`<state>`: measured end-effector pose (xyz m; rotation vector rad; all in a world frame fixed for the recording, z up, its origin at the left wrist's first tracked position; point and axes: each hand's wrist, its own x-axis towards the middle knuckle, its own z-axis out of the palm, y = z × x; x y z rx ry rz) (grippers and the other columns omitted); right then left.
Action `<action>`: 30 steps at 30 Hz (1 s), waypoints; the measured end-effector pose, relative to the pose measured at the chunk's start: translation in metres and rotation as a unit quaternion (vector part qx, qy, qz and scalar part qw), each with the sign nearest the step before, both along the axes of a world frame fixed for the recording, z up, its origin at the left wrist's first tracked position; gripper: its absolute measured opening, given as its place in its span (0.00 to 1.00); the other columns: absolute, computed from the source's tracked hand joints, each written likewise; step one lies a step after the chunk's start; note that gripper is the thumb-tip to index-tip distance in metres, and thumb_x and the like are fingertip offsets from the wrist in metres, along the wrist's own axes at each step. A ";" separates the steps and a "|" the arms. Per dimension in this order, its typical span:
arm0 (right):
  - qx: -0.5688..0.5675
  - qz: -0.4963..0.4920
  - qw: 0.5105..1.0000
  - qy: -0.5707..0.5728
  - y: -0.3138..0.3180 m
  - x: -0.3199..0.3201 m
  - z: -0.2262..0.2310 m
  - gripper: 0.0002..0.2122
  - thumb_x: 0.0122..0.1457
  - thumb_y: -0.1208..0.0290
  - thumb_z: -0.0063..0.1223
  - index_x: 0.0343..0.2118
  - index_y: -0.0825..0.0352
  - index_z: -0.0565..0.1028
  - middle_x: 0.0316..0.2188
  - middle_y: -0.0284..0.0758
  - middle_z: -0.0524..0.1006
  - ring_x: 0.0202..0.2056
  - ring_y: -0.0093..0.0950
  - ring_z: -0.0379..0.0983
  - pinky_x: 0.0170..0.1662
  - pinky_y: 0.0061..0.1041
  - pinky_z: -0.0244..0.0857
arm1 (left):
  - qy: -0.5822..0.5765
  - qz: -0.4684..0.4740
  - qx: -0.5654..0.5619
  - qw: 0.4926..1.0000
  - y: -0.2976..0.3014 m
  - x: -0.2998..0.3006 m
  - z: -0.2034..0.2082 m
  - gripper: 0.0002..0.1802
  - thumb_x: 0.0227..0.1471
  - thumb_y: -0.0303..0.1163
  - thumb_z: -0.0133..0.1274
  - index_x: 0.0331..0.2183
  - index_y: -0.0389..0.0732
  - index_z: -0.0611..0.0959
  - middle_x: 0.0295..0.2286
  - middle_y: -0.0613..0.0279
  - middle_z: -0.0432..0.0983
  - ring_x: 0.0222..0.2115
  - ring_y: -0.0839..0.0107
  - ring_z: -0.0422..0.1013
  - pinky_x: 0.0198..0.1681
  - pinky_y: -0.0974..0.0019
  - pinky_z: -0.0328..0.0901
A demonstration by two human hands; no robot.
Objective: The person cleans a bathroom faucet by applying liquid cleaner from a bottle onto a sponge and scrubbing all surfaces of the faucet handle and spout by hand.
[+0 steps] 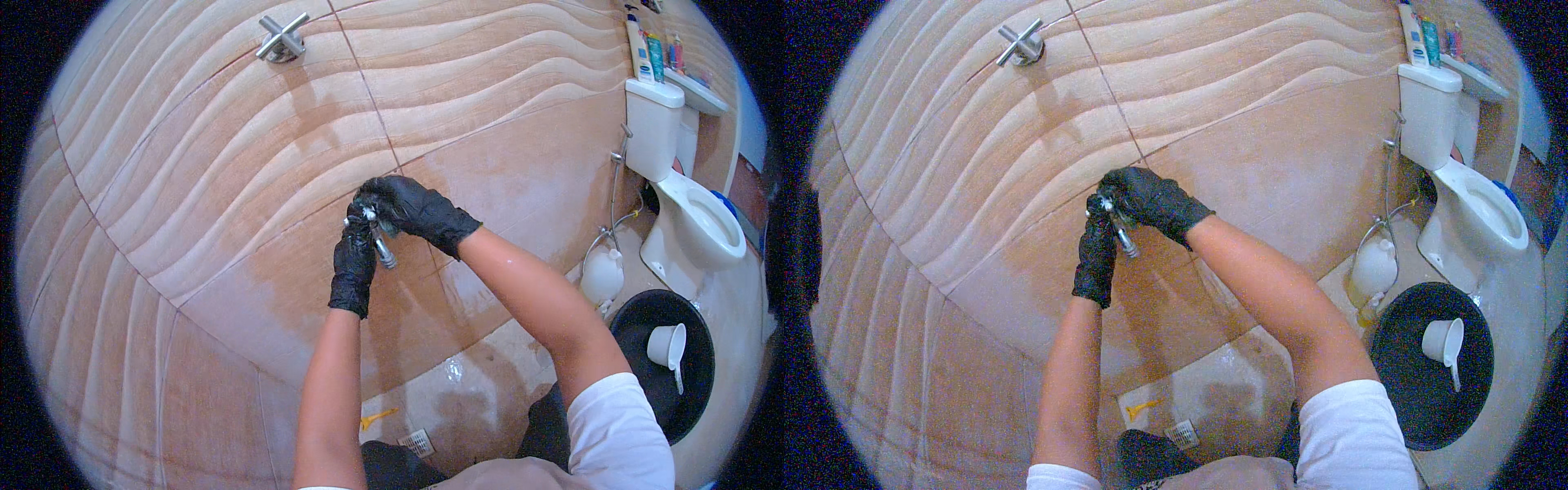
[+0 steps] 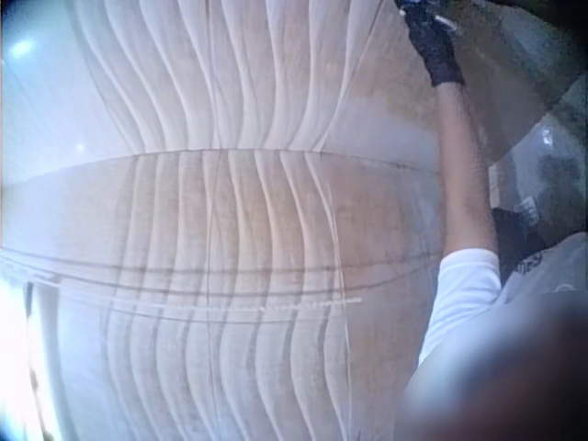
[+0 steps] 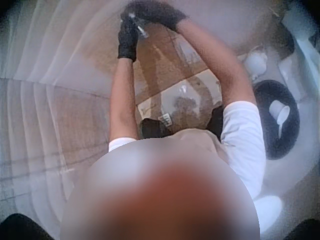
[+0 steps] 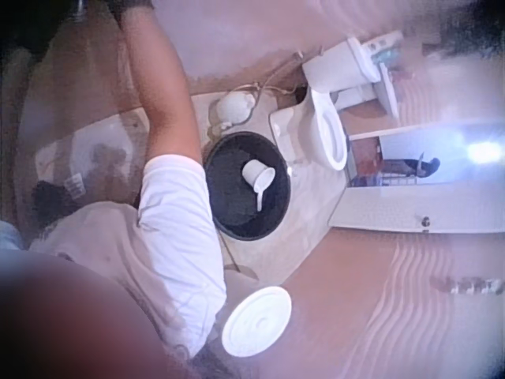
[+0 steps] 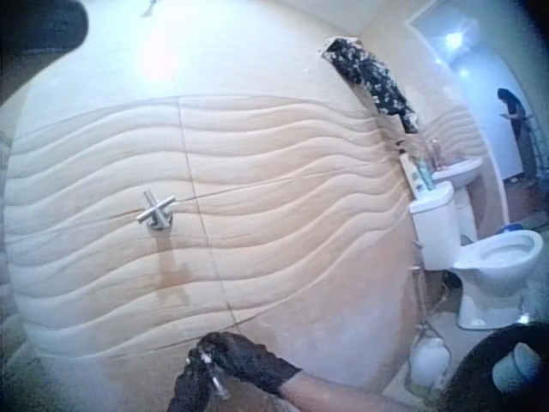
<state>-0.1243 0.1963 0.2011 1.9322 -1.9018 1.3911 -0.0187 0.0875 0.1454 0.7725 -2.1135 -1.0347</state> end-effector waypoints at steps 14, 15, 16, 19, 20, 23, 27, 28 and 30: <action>-0.017 0.040 0.997 -0.062 0.000 0.013 -0.005 0.16 0.55 0.63 0.43 0.42 0.68 0.70 0.37 0.39 0.73 0.38 0.27 0.69 0.44 0.24 0.61 | 0.007 -0.047 -0.256 0.966 -0.001 0.012 -0.001 0.30 0.57 0.50 0.21 0.36 0.40 0.74 0.27 0.44 0.73 0.30 0.49 0.70 0.32 0.55 0.64; -0.045 0.054 0.996 -0.051 -0.001 0.012 -0.010 0.16 0.55 0.64 0.43 0.42 0.68 0.70 0.37 0.39 0.74 0.38 0.27 0.69 0.44 0.24 0.61 | -0.003 -0.038 -0.190 0.981 -0.003 0.014 -0.005 0.31 0.56 0.51 0.21 0.35 0.40 0.74 0.27 0.45 0.73 0.30 0.49 0.70 0.32 0.55 0.63; -0.033 0.072 0.995 -0.055 0.000 0.000 -0.016 0.15 0.55 0.65 0.43 0.42 0.68 0.70 0.37 0.39 0.74 0.38 0.28 0.69 0.45 0.24 0.61 | -0.008 -0.038 -0.127 0.991 0.007 0.011 0.003 0.31 0.56 0.52 0.22 0.35 0.40 0.75 0.27 0.45 0.73 0.30 0.49 0.70 0.32 0.54 0.63; -0.021 0.111 0.988 -0.105 -0.004 -0.003 -0.020 0.14 0.54 0.67 0.44 0.42 0.68 0.70 0.38 0.39 0.73 0.40 0.27 0.69 0.46 0.24 0.60 | 0.009 -0.039 -0.054 0.998 0.005 0.011 0.009 0.33 0.54 0.56 0.24 0.33 0.40 0.75 0.26 0.46 0.73 0.31 0.50 0.70 0.32 0.55 0.63; -0.011 0.081 0.992 -0.100 -0.006 -0.004 -0.019 0.14 0.54 0.67 0.44 0.42 0.68 0.70 0.38 0.39 0.73 0.40 0.27 0.69 0.45 0.24 0.61 | 0.014 -0.041 -0.073 0.996 0.012 0.013 0.010 0.33 0.54 0.57 0.24 0.33 0.40 0.75 0.25 0.46 0.73 0.30 0.50 0.70 0.32 0.55 0.63; -0.026 0.041 0.997 -0.060 -0.011 0.001 -0.012 0.14 0.55 0.67 0.44 0.42 0.68 0.70 0.37 0.38 0.73 0.39 0.25 0.69 0.43 0.23 0.62 | 0.017 -0.042 -0.097 0.994 0.010 0.014 0.008 0.33 0.54 0.56 0.24 0.33 0.39 0.75 0.24 0.47 0.73 0.30 0.50 0.70 0.32 0.55 0.63; -0.066 0.088 0.993 -0.037 -0.006 -0.002 -0.019 0.15 0.57 0.64 0.42 0.42 0.68 0.70 0.37 0.37 0.74 0.37 0.24 0.69 0.40 0.23 0.64 | -0.013 -0.040 -0.106 0.994 0.010 0.015 0.011 0.31 0.55 0.54 0.25 0.32 0.39 0.75 0.24 0.46 0.73 0.29 0.48 0.70 0.31 0.53 0.63; -0.050 0.098 0.992 -0.055 -0.004 0.002 -0.016 0.15 0.57 0.63 0.41 0.41 0.68 0.70 0.37 0.37 0.74 0.36 0.24 0.69 0.39 0.23 0.64 | 0.001 -0.032 -0.136 0.990 0.010 0.015 0.009 0.31 0.55 0.53 0.24 0.32 0.39 0.75 0.24 0.45 0.73 0.29 0.47 0.70 0.31 0.52 0.63; 0.005 0.042 0.997 -0.058 -0.005 0.008 -0.003 0.15 0.57 0.62 0.41 0.42 0.67 0.70 0.37 0.37 0.73 0.37 0.24 0.68 0.40 0.23 0.64 | 0.019 -0.035 -0.216 0.976 0.005 0.016 0.007 0.32 0.55 0.53 0.23 0.32 0.39 0.75 0.25 0.46 0.74 0.29 0.47 0.70 0.31 0.52 0.63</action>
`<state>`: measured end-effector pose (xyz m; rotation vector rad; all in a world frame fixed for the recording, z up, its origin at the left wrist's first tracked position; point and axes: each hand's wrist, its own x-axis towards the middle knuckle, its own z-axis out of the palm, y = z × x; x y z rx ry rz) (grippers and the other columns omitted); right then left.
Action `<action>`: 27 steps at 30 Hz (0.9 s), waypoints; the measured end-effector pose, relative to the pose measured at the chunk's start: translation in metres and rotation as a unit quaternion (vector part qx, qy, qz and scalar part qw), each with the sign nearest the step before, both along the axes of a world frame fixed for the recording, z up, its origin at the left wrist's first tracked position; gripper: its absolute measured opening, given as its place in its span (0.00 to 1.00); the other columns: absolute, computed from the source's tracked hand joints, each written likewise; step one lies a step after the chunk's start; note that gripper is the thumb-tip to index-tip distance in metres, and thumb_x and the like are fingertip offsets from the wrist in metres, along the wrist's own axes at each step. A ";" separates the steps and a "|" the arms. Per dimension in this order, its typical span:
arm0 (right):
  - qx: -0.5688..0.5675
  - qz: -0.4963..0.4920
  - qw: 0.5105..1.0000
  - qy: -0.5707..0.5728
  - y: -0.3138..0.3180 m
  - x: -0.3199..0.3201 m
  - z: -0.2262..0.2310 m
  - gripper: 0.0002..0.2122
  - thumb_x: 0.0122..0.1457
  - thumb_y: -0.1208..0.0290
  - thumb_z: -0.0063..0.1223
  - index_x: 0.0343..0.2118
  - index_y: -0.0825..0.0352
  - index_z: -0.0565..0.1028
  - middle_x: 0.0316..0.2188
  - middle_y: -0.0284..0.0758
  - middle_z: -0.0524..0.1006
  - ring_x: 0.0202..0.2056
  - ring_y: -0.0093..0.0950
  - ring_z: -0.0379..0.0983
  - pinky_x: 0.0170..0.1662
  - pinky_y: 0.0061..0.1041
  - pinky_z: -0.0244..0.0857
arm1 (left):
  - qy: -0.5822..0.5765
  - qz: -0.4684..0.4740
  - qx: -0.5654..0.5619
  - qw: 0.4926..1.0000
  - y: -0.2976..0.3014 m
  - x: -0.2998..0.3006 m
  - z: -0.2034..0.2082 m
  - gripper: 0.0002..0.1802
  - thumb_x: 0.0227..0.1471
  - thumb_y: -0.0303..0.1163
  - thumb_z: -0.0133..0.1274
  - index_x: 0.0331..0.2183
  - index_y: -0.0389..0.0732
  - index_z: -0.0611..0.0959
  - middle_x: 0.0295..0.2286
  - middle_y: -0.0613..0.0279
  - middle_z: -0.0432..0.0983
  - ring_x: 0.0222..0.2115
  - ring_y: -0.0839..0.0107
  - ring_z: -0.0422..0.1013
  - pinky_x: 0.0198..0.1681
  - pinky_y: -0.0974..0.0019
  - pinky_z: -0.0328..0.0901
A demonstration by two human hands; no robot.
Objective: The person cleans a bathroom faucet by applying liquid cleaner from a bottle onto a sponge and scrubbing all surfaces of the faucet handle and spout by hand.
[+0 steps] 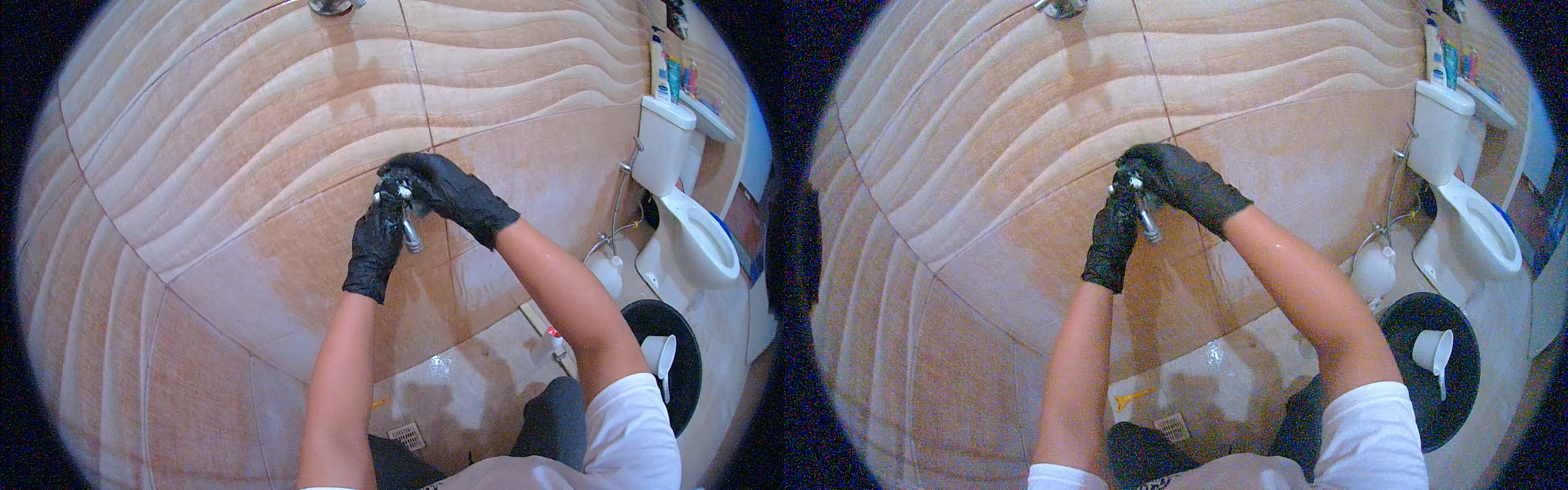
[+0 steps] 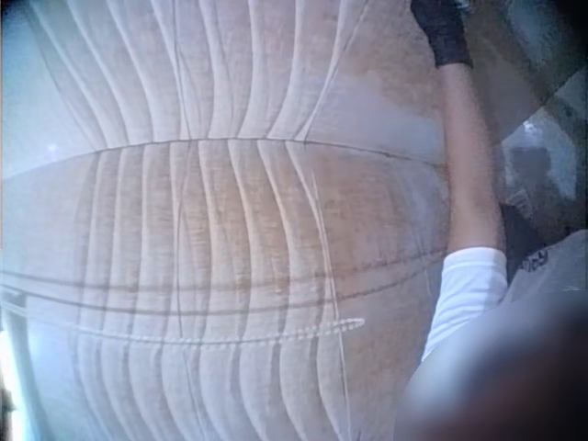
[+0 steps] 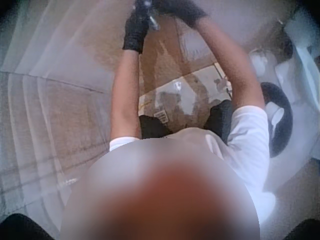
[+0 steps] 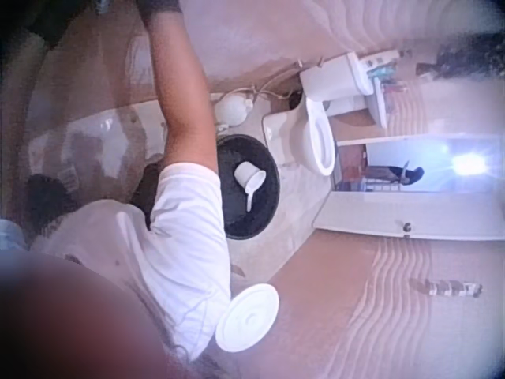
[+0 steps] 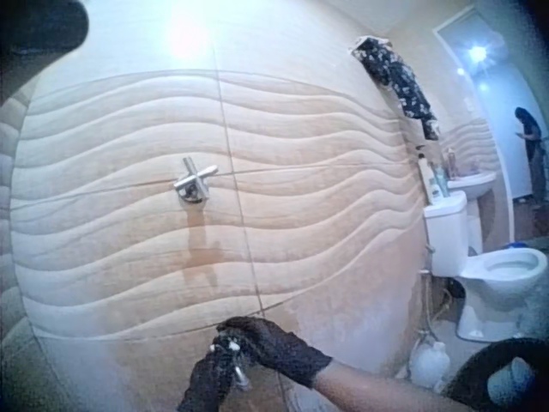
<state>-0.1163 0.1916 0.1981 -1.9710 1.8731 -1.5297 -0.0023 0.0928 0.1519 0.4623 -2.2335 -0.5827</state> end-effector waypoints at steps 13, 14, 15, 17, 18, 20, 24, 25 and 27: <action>-0.019 0.059 0.991 -0.115 0.000 0.002 -0.008 0.16 0.56 0.63 0.43 0.41 0.69 0.71 0.37 0.36 0.74 0.38 0.23 0.68 0.43 0.22 0.61 | 0.030 -0.038 -0.037 0.998 -0.016 -0.005 -0.019 0.12 0.53 0.32 0.35 0.36 0.42 0.72 0.25 0.49 0.72 0.26 0.54 0.71 0.26 0.55 0.65; -0.035 0.063 0.990 -0.119 -0.003 0.001 -0.010 0.16 0.56 0.63 0.43 0.41 0.69 0.71 0.37 0.36 0.74 0.38 0.23 0.69 0.43 0.22 0.61 | -0.001 -0.015 -0.029 0.999 -0.011 -0.006 -0.015 0.13 0.53 0.33 0.35 0.37 0.42 0.72 0.26 0.49 0.72 0.26 0.53 0.71 0.27 0.55 0.65; -0.051 0.066 0.989 -0.123 -0.005 0.000 -0.012 0.16 0.56 0.63 0.43 0.41 0.69 0.71 0.37 0.36 0.74 0.38 0.23 0.69 0.43 0.22 0.61 | -0.032 0.008 -0.022 0.999 -0.006 -0.008 -0.012 0.14 0.54 0.34 0.34 0.38 0.41 0.72 0.27 0.48 0.72 0.27 0.53 0.71 0.28 0.55 0.65; -0.159 0.028 0.974 -0.160 -0.013 0.011 -0.028 0.16 0.57 0.63 0.43 0.42 0.69 0.70 0.37 0.36 0.73 0.39 0.23 0.68 0.45 0.22 0.61 | 0.010 -0.016 -0.014 1.000 -0.013 -0.007 -0.015 0.17 0.55 0.38 0.31 0.40 0.42 0.72 0.29 0.47 0.72 0.28 0.52 0.70 0.29 0.54 0.65; -0.208 0.052 0.958 -0.191 -0.016 0.014 -0.037 0.16 0.57 0.64 0.43 0.43 0.69 0.69 0.37 0.35 0.73 0.39 0.23 0.68 0.45 0.22 0.60 | 0.031 -0.031 -0.011 0.999 -0.015 -0.010 -0.016 0.19 0.56 0.40 0.29 0.40 0.42 0.72 0.30 0.47 0.73 0.29 0.51 0.70 0.30 0.54 0.65; -0.288 0.088 0.923 -0.238 -0.022 0.019 -0.054 0.16 0.57 0.65 0.44 0.44 0.70 0.68 0.38 0.35 0.73 0.40 0.24 0.68 0.46 0.23 0.60 | -0.040 0.013 0.078 0.996 -0.007 -0.012 -0.005 0.24 0.55 0.49 0.33 0.44 0.43 0.71 0.34 0.53 0.72 0.34 0.63 0.68 0.36 0.62 0.62; -0.339 0.106 0.882 -0.309 -0.043 0.042 -0.061 0.16 0.57 0.67 0.43 0.45 0.70 0.67 0.38 0.35 0.72 0.39 0.23 0.67 0.45 0.23 0.60 | 0.016 -0.067 0.186 0.980 -0.050 -0.009 -0.026 0.22 0.58 0.42 0.33 0.47 0.39 0.67 0.41 0.59 0.69 0.39 0.70 0.65 0.45 0.71 0.59; -0.334 0.089 0.882 -0.321 -0.042 0.039 -0.060 0.15 0.57 0.67 0.43 0.45 0.70 0.67 0.38 0.35 0.72 0.39 0.23 0.67 0.45 0.22 0.60 | 0.040 -0.082 0.160 0.983 -0.043 -0.013 -0.027 0.22 0.58 0.42 0.32 0.47 0.39 0.67 0.40 0.58 0.69 0.39 0.69 0.65 0.45 0.70 0.59; -0.357 0.031 0.880 -0.310 -0.043 0.032 -0.056 0.15 0.57 0.67 0.43 0.45 0.70 0.67 0.37 0.34 0.72 0.39 0.22 0.66 0.44 0.22 0.60 | 0.089 -0.109 0.105 0.984 -0.030 -0.022 -0.028 0.22 0.58 0.42 0.29 0.47 0.39 0.67 0.40 0.58 0.70 0.39 0.68 0.66 0.44 0.69 0.59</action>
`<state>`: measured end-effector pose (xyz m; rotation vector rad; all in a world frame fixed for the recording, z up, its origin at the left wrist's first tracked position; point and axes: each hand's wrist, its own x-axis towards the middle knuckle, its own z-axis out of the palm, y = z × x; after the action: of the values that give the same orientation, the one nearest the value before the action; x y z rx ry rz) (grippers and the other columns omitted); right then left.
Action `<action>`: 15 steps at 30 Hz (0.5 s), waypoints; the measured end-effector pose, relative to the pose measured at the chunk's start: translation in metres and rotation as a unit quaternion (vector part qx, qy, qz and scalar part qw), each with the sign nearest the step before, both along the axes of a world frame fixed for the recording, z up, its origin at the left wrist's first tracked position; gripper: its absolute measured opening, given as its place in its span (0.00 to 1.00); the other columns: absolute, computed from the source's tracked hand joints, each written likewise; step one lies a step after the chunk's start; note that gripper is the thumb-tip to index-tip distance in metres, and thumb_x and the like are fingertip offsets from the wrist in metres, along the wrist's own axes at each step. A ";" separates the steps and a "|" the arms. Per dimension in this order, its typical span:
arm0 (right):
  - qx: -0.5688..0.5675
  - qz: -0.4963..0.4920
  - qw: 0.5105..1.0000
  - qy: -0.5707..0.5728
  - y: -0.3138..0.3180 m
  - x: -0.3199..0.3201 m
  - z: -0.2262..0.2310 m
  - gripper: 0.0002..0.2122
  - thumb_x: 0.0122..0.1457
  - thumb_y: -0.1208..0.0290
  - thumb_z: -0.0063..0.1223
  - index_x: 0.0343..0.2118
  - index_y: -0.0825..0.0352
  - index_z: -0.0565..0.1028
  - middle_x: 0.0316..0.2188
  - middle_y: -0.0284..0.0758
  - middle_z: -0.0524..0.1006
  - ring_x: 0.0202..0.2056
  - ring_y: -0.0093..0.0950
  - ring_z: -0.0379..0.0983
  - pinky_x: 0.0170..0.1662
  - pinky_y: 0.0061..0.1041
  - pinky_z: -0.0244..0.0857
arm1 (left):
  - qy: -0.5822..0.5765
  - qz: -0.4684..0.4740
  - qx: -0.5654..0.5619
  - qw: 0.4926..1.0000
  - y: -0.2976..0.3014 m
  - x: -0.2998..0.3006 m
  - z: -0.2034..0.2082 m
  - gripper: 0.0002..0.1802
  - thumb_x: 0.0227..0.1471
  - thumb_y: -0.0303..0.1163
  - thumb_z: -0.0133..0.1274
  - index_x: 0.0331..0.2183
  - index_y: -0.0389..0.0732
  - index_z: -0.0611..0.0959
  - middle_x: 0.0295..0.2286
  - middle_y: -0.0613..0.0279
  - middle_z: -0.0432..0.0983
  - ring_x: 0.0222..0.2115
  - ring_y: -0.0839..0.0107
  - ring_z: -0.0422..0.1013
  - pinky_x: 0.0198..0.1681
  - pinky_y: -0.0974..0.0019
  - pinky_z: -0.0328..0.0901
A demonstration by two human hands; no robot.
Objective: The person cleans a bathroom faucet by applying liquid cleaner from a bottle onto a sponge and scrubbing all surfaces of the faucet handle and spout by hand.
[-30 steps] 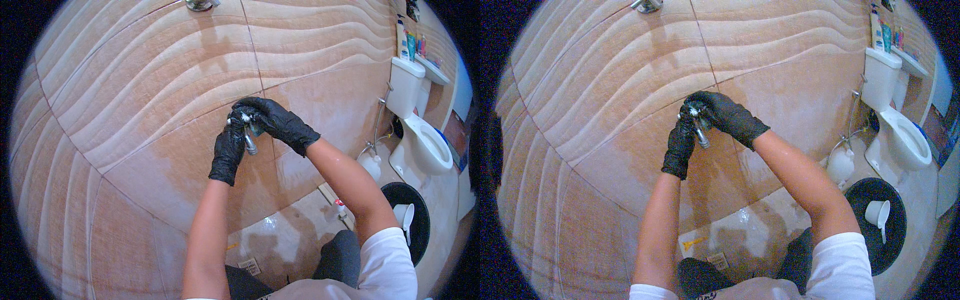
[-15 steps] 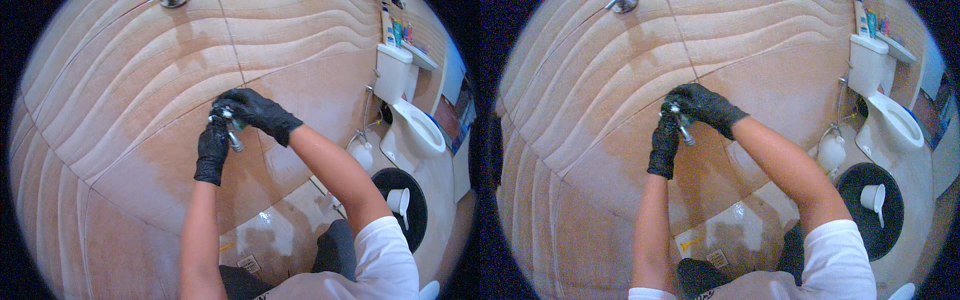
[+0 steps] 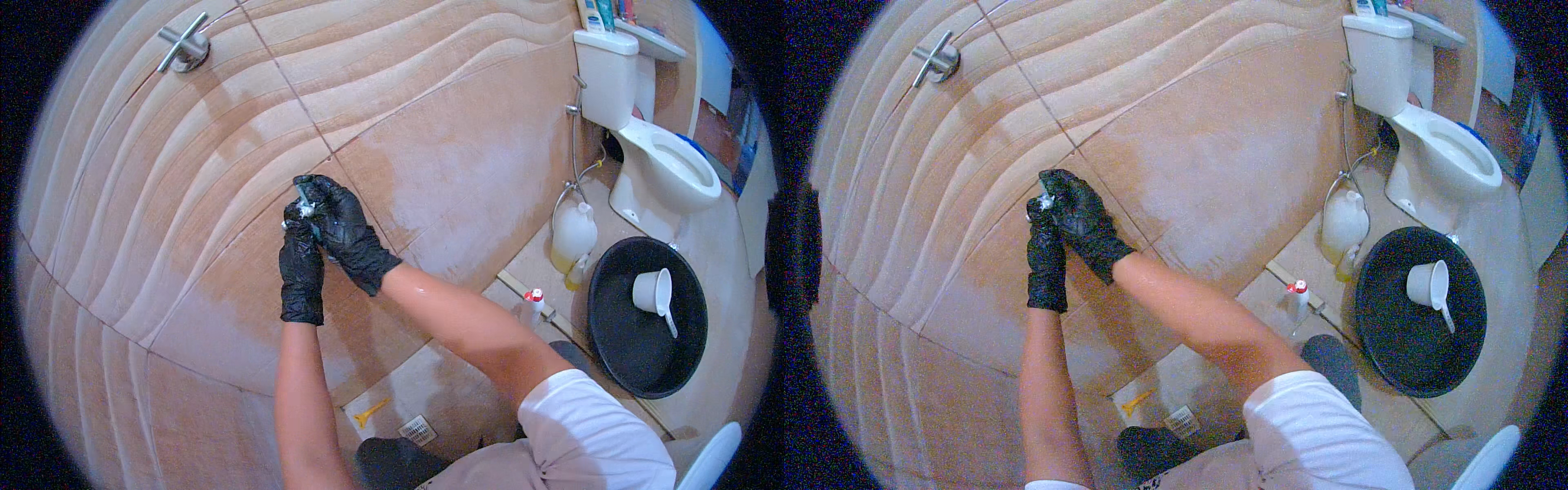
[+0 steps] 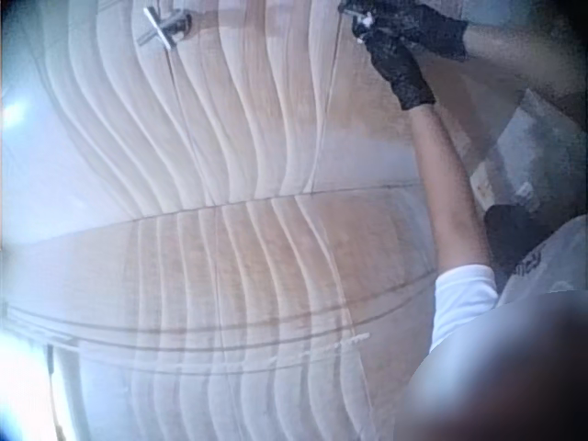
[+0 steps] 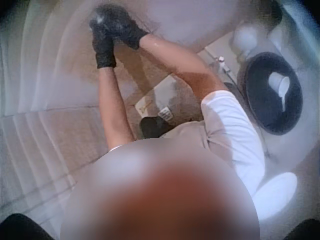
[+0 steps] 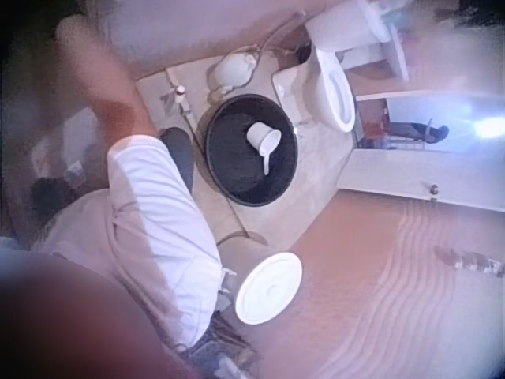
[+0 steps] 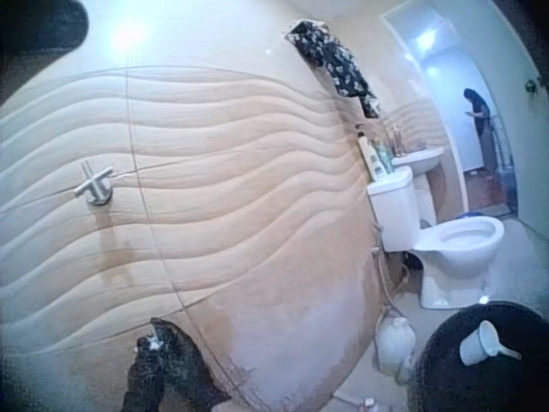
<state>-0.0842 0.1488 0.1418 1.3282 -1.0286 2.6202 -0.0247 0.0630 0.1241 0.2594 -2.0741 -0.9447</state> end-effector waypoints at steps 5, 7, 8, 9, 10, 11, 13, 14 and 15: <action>-0.016 0.017 0.999 -0.047 0.000 0.011 -0.012 0.15 0.57 0.68 0.43 0.45 0.70 0.67 0.37 0.33 0.72 0.38 0.21 0.66 0.43 0.21 0.60 | -0.030 0.040 -0.003 0.999 -0.011 0.003 -0.005 0.29 0.57 0.50 0.24 0.48 0.41 0.67 0.39 0.52 0.71 0.39 0.63 0.68 0.43 0.65 0.60; -0.013 0.071 0.996 -0.042 0.000 0.011 -0.012 0.16 0.56 0.68 0.44 0.45 0.69 0.67 0.37 0.32 0.72 0.38 0.20 0.65 0.44 0.21 0.60 | -0.012 0.048 -0.091 0.995 -0.023 0.004 -0.007 0.30 0.57 0.51 0.25 0.47 0.39 0.68 0.39 0.53 0.71 0.39 0.64 0.67 0.43 0.66 0.60; -0.004 0.051 0.998 -0.033 0.000 0.010 -0.011 0.15 0.56 0.68 0.44 0.45 0.69 0.67 0.37 0.33 0.72 0.39 0.20 0.66 0.44 0.21 0.60 | -0.001 0.052 -0.134 0.990 -0.027 0.004 -0.007 0.30 0.57 0.52 0.26 0.47 0.39 0.69 0.39 0.53 0.71 0.39 0.65 0.67 0.43 0.67 0.60; 0.005 0.030 0.999 -0.024 0.000 0.011 -0.011 0.15 0.56 0.69 0.44 0.45 0.69 0.67 0.37 0.33 0.72 0.39 0.21 0.66 0.45 0.22 0.60 | -0.003 0.041 -0.089 0.995 -0.030 0.005 -0.009 0.30 0.57 0.52 0.26 0.47 0.39 0.69 0.39 0.53 0.71 0.39 0.65 0.67 0.43 0.67 0.60; 0.016 0.001 1.000 -0.014 0.004 0.003 -0.010 0.15 0.56 0.69 0.44 0.45 0.69 0.67 0.37 0.33 0.72 0.39 0.21 0.66 0.45 0.22 0.60 | 0.001 -0.001 0.001 1.000 -0.020 -0.003 -0.005 0.30 0.57 0.52 0.27 0.47 0.39 0.69 0.39 0.54 0.71 0.40 0.66 0.67 0.44 0.67 0.60; 0.012 0.011 0.999 -0.031 0.007 0.001 -0.010 0.15 0.56 0.69 0.44 0.45 0.69 0.67 0.37 0.33 0.72 0.39 0.21 0.66 0.45 0.22 0.60 | 0.010 -0.031 0.097 0.995 -0.013 -0.005 -0.002 0.29 0.57 0.51 0.28 0.47 0.39 0.69 0.40 0.54 0.71 0.40 0.67 0.66 0.44 0.68 0.59; -0.001 0.037 0.997 -0.065 0.009 0.001 -0.005 0.15 0.56 0.71 0.43 0.45 0.69 0.67 0.36 0.32 0.72 0.39 0.21 0.66 0.45 0.22 0.61 | 0.005 -0.017 0.131 0.991 -0.011 -0.003 0.001 0.28 0.57 0.51 0.30 0.47 0.40 0.69 0.40 0.56 0.71 0.41 0.68 0.66 0.45 0.68 0.59; -0.004 0.057 0.996 -0.063 0.011 0.006 -0.004 0.14 0.56 0.71 0.43 0.45 0.69 0.67 0.36 0.32 0.72 0.38 0.21 0.67 0.44 0.22 0.61 | 0.000 0.002 0.109 0.994 -0.015 0.003 -0.001 0.27 0.57 0.50 0.30 0.47 0.40 0.69 0.40 0.56 0.70 0.41 0.69 0.65 0.45 0.68 0.59; -0.007 0.077 0.995 -0.060 0.014 0.011 -0.004 0.14 0.56 0.71 0.42 0.45 0.69 0.67 0.36 0.32 0.72 0.38 0.21 0.67 0.44 0.21 0.61 | -0.004 0.022 0.088 0.996 -0.019 0.009 -0.002 0.27 0.57 0.49 0.31 0.47 0.40 0.69 0.40 0.57 0.70 0.41 0.69 0.65 0.45 0.68 0.59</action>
<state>-0.0733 0.1633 0.1376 1.3125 -0.9550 2.8463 -0.0159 0.0436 0.1218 0.4015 -1.9864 -1.1028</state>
